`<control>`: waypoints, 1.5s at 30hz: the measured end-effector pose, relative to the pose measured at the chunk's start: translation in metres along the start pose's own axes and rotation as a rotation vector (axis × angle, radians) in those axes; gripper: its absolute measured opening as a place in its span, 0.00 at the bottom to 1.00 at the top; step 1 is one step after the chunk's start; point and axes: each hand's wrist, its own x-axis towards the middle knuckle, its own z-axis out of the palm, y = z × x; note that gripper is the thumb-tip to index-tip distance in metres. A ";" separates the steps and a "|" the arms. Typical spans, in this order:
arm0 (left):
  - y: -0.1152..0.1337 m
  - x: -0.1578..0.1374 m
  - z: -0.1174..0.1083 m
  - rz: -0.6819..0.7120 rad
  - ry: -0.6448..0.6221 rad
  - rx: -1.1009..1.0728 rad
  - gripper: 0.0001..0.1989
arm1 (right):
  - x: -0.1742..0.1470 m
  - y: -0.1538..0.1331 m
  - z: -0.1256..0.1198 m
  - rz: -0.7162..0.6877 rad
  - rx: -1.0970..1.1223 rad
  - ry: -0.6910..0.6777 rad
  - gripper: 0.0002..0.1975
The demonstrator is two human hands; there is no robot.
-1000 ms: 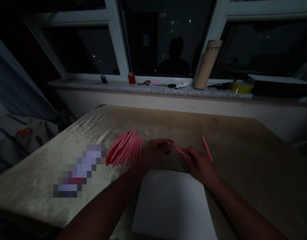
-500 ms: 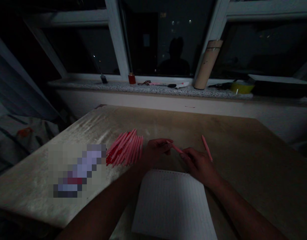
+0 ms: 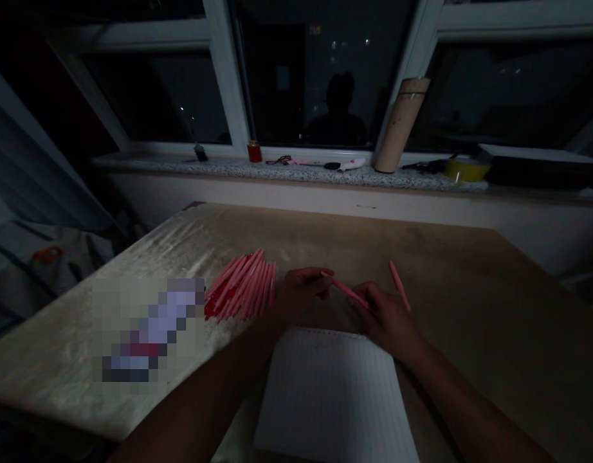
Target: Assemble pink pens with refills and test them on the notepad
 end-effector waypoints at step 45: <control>0.000 0.001 -0.003 0.104 -0.027 -0.048 0.13 | 0.001 0.000 -0.002 -0.007 0.030 -0.067 0.14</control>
